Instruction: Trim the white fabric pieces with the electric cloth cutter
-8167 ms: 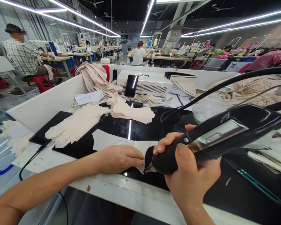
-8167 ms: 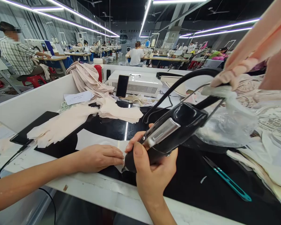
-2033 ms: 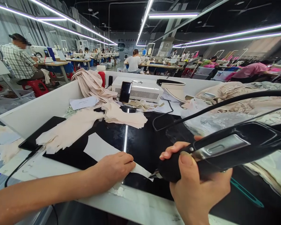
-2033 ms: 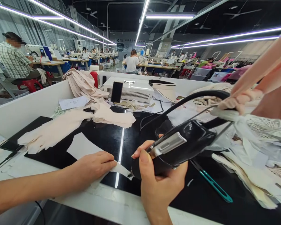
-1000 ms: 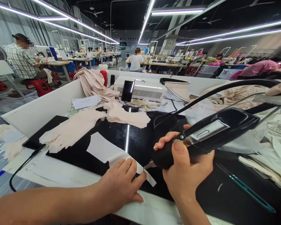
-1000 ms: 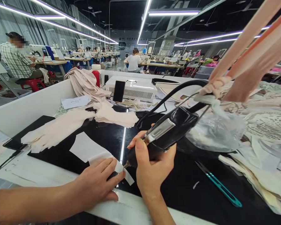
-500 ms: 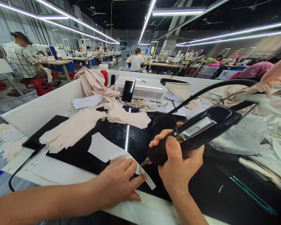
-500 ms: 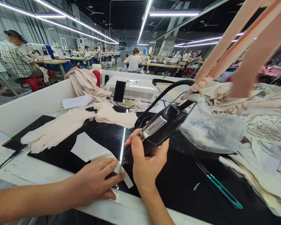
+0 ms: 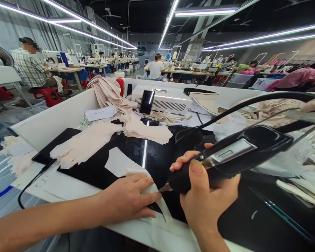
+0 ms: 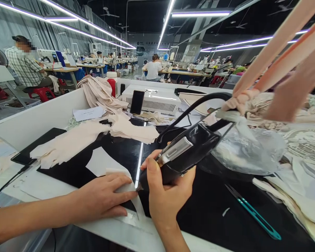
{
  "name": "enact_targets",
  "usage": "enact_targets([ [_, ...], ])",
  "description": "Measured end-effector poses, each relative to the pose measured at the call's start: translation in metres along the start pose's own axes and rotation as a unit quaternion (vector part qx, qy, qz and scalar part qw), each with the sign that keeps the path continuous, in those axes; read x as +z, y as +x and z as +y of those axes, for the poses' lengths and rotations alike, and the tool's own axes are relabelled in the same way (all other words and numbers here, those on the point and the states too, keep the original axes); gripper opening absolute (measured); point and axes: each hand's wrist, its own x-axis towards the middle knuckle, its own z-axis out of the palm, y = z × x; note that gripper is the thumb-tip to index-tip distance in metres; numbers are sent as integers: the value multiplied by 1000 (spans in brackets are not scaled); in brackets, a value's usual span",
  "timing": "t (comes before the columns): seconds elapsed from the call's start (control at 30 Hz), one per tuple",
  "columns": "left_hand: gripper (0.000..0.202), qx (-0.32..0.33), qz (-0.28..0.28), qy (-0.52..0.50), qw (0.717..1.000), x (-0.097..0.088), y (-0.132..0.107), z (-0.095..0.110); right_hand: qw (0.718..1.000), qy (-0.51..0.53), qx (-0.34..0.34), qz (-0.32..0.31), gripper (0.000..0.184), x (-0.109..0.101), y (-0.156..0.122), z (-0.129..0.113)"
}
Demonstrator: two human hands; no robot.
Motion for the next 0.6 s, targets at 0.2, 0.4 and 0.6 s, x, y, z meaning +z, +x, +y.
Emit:
enact_targets([
  [0.2, 56, -3, 36, 18, 999, 4, -5, 4, 1000, 4, -2, 7, 59, 4, -2, -4],
  [0.4, 55, 6, 66, 36, 997, 3, -5, 5, 1000, 4, -3, 6, 60, 5, 0, -5],
  [0.6, 58, -1, 44, 20, 999, 4, -9, 8, 999, 34, 4, 19, 63, 9, 3, 0],
])
